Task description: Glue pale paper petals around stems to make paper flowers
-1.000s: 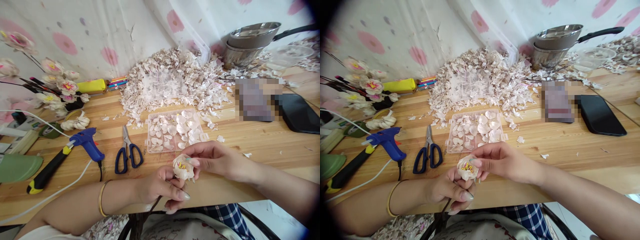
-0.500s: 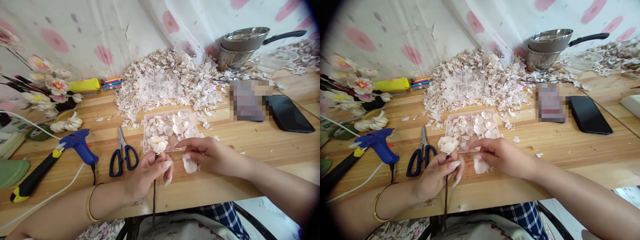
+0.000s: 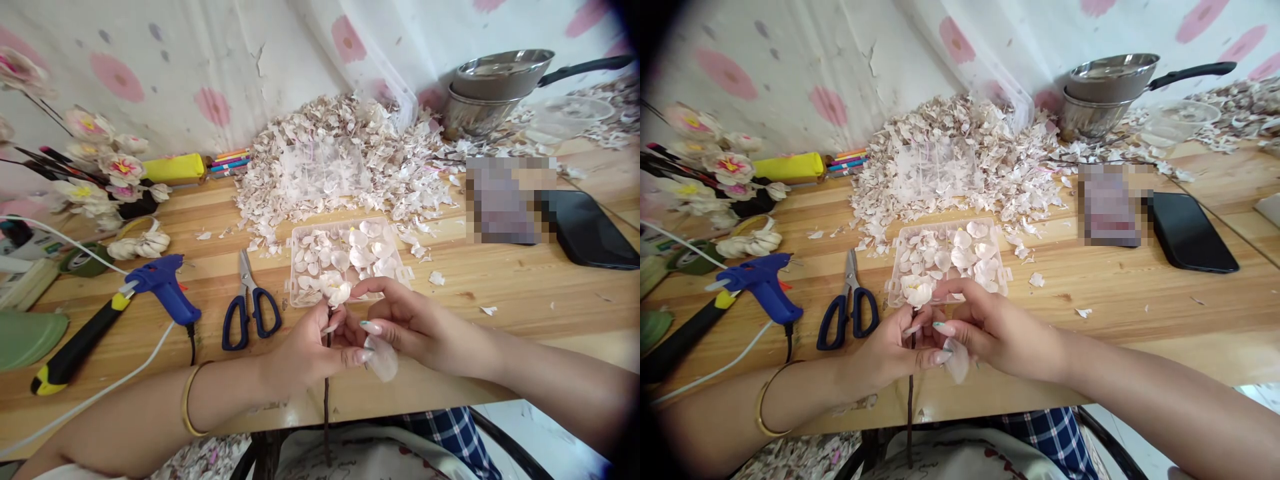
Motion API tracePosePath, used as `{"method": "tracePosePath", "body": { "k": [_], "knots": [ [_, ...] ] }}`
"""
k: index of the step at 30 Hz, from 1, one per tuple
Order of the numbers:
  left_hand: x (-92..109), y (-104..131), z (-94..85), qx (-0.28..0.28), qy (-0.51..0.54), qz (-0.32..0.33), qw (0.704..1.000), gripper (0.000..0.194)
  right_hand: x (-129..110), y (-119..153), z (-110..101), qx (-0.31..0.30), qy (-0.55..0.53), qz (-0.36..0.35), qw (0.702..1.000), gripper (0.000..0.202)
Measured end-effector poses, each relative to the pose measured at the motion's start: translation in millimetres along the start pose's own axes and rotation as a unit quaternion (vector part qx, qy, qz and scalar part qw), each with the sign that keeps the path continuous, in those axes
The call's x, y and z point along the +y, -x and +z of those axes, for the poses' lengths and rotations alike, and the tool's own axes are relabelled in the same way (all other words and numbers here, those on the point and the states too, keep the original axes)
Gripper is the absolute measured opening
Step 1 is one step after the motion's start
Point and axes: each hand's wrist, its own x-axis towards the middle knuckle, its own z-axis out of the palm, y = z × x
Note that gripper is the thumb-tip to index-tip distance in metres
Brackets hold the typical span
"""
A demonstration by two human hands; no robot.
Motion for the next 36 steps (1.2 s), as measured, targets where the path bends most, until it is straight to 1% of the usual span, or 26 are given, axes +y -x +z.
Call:
{"method": "tracePosePath", "body": {
  "k": [2,3,5,7,9,11,15,16,17,18,20,21,23,25,26,27,30,32,34,36],
  "knots": [
    [2,0,0.4,0.025,-0.026,0.012,0.999,0.044,-2,-1,1,0.014,-0.062,-0.006,0.998,0.031],
    [4,0,0.7,0.051,-0.044,0.027,0.997,0.043,-3,-2,2,0.022,-0.083,-0.011,0.996,0.033],
    [7,0,1.0,0.111,-0.067,0.076,0.989,0.042,-3,-2,5,0.046,-0.098,-0.021,0.994,0.039],
    [8,0,1.2,0.15,-0.075,0.124,0.978,0.043,-1,-3,9,0.068,-0.098,-0.015,0.993,0.041],
    [9,-1,1.3,0.156,-0.085,0.152,0.972,0.043,2,-4,12,0.09,-0.084,0.01,0.992,0.032],
    [9,-2,1.3,0.152,-0.104,0.154,0.971,0.042,4,-5,13,0.113,-0.065,0.03,0.991,0.025],
    [8,-1,-0.5,0.149,-0.129,0.146,0.97,0.039,0,-7,9,0.179,0.007,0.023,0.984,0.028],
    [7,1,-1.1,0.136,-0.13,0.144,0.972,0.039,-1,-7,6,0.192,0.03,0.019,0.981,0.027],
    [7,3,-1.6,0.11,-0.125,0.142,0.976,0.038,-2,-6,4,0.203,0.046,0.018,0.978,0.026],
    [7,5,-1.9,0.073,-0.12,0.139,0.98,0.038,-3,-5,1,0.213,0.054,0.017,0.975,0.026],
    [7,10,-1.8,-0.026,-0.111,0.124,0.986,0.035,-5,-3,-4,0.22,0.056,0.025,0.974,0.027],
    [8,12,-1.3,-0.088,-0.115,0.111,0.983,0.033,-6,-2,-7,0.213,0.057,0.033,0.975,0.027],
    [8,13,0.1,-0.208,-0.14,0.078,0.965,0.034,-10,1,-9,0.171,0.062,0.06,0.982,0.029],
    [8,13,1.7,-0.292,-0.163,0.055,0.941,0.044,-16,5,-9,0.117,0.069,0.083,0.987,0.029],
    [8,13,2.4,-0.308,-0.176,0.046,0.934,0.048,-19,6,-8,0.096,0.075,0.087,0.989,0.029],
    [7,13,2.9,-0.304,-0.189,0.04,0.933,0.048,-23,8,-7,0.079,0.088,0.087,0.989,0.028],
    [5,13,2.6,-0.273,-0.24,0.035,0.931,0.036,-34,11,-3,0.044,0.151,0.061,0.986,0.025],
    [5,13,1.3,-0.278,-0.292,0.043,0.914,0.032,-38,13,-3,0.032,0.174,0.043,0.983,0.026],
    [6,12,0.4,-0.292,-0.344,0.046,0.891,0.032,-39,15,-3,0.025,0.171,0.032,0.984,0.025],
    [8,10,0.9,-0.285,-0.372,0.039,0.883,0.033,-39,17,-5,0.018,0.161,0.024,0.986,0.025]
  ]
}}
